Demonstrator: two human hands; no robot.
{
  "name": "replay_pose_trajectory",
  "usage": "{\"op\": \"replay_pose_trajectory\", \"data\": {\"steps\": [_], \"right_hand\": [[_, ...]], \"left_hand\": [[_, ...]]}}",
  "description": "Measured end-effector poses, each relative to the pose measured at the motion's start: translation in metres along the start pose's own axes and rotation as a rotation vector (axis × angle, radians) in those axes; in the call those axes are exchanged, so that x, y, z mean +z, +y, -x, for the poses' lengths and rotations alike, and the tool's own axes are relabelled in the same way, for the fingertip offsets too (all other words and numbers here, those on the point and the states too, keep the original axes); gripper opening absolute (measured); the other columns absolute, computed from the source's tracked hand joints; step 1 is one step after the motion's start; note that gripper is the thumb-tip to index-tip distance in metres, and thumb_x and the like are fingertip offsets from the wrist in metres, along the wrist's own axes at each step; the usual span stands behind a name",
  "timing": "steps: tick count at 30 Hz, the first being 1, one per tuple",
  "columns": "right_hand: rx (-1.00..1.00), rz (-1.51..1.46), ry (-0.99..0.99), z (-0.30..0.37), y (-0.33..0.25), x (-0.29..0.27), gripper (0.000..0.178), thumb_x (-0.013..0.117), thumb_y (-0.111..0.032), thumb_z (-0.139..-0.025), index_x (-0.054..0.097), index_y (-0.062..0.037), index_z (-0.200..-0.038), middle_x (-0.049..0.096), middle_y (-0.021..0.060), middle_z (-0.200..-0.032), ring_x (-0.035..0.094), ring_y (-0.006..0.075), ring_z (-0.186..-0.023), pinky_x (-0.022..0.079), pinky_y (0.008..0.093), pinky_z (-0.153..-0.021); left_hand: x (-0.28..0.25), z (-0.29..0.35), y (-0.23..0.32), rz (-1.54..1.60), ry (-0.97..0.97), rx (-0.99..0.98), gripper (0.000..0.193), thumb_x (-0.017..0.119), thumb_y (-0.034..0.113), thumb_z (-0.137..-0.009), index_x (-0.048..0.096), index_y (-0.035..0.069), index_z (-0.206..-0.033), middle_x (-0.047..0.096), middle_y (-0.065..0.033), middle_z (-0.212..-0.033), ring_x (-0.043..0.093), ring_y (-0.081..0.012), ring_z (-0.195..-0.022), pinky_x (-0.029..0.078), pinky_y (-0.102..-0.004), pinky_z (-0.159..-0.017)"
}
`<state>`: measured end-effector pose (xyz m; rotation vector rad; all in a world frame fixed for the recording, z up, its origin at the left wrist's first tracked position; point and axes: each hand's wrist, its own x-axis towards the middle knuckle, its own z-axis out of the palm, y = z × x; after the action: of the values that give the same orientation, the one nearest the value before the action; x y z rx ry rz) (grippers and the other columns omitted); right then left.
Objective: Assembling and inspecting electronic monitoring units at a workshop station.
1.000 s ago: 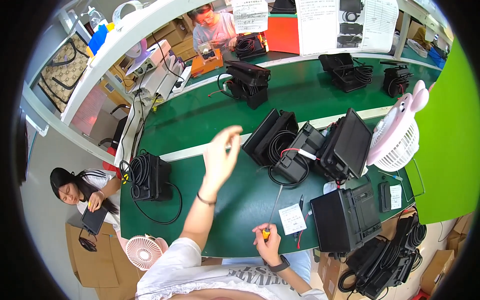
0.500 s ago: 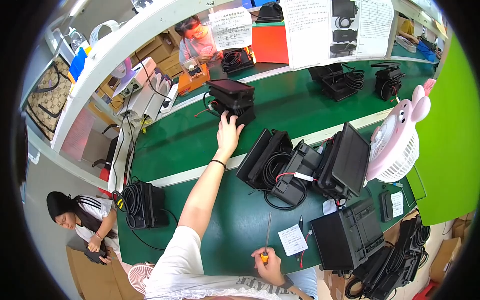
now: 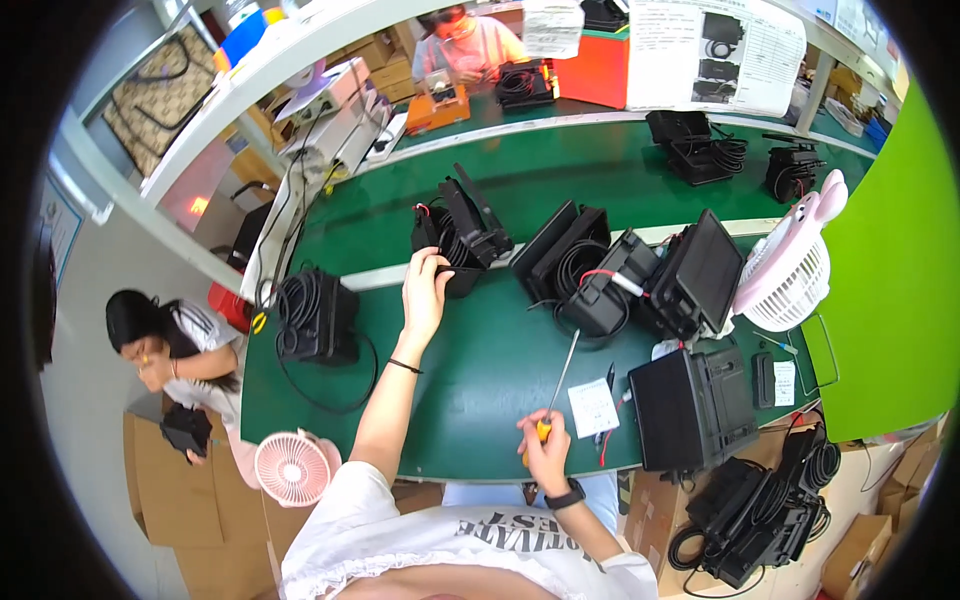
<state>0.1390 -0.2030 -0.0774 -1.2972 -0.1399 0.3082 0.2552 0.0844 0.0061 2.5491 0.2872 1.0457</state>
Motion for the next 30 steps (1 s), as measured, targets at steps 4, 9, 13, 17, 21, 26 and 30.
{"op": "replay_pose_trajectory", "data": {"steps": [4,9,13,17,21,26,30], "right_hand": [[-0.032,0.032,-0.026,0.002,0.003,0.000,0.013,0.057,-0.004,-0.096,0.048,-0.0034,-0.105,0.067,0.0102,-0.090,0.057,0.0100,-0.055,0.048,0.0249,-0.049],[-0.074,-0.015,-0.022,0.003,0.005,-0.002,0.011,0.056,-0.004,-0.098,0.048,-0.0045,-0.106,0.065,0.0083,-0.098,0.055,0.0089,-0.057,0.047,0.0235,-0.052],[-0.067,-0.045,0.023,0.012,-0.016,0.001,0.010,0.054,-0.004,-0.099,0.048,-0.0064,-0.106,0.062,0.0066,-0.111,0.054,0.0067,-0.062,0.045,0.0213,-0.055],[-0.245,0.187,0.040,0.008,-0.015,-0.018,0.022,0.063,-0.014,-0.093,0.045,-0.0086,-0.106,0.058,0.0144,-0.134,0.059,0.0093,-0.087,0.047,0.0200,-0.064],[-0.088,0.287,-0.118,0.017,-0.047,-0.019,0.034,0.073,-0.019,-0.087,0.045,-0.0085,-0.104,0.059,0.0138,-0.135,0.052,0.0056,-0.068,0.045,0.0228,-0.057],[-0.039,0.461,-0.363,-0.001,-0.059,-0.026,0.052,0.084,-0.024,-0.077,0.044,-0.0069,-0.105,0.060,0.0167,-0.133,0.045,0.0054,-0.058,0.043,0.0224,-0.056],[0.010,0.303,-0.451,-0.017,-0.037,-0.032,0.062,0.091,-0.024,-0.069,0.042,-0.0093,-0.104,0.060,0.0054,-0.105,0.047,0.0061,-0.073,0.044,0.0231,-0.065]], "left_hand": [[-0.040,0.061,0.032,-0.147,-0.025,0.027,0.025,0.074,0.006,-0.075,0.063,0.006,-0.098,0.056,-0.0072,-0.115,0.052,-0.0307,-0.111,0.048,-0.0429,-0.091],[-0.084,0.127,0.109,-0.113,-0.121,0.057,0.025,0.076,0.019,-0.080,0.065,0.009,-0.100,0.055,-0.0089,-0.107,0.055,-0.0317,-0.096,0.051,-0.0405,-0.080],[-0.140,0.136,0.142,-0.013,-0.283,0.058,0.023,0.074,0.027,-0.084,0.067,0.013,-0.100,0.068,-0.0038,-0.087,0.066,-0.0223,-0.078,0.053,-0.0352,-0.066],[-0.167,0.124,0.115,-0.091,-0.253,-0.099,0.025,0.071,0.031,-0.087,0.068,0.009,-0.096,0.069,-0.0049,-0.085,0.067,-0.0256,-0.080,0.053,-0.0368,-0.068],[-0.171,0.140,0.095,-0.079,-0.325,-0.099,0.041,0.077,0.039,-0.078,0.067,0.008,-0.103,0.065,-0.0083,-0.095,0.064,-0.0280,-0.094,0.055,-0.0403,-0.075],[-0.168,0.154,0.096,-0.094,-0.448,-0.058,0.056,0.086,0.033,-0.067,0.066,0.000,-0.108,0.051,-0.0117,-0.120,0.050,-0.0306,-0.116,0.047,-0.0410,-0.096],[-0.156,0.161,0.082,-0.074,-0.403,-0.001,0.056,0.087,0.030,-0.065,0.067,0.001,-0.109,0.047,-0.0144,-0.128,0.045,-0.0341,-0.123,0.043,-0.0439,-0.102]]}}
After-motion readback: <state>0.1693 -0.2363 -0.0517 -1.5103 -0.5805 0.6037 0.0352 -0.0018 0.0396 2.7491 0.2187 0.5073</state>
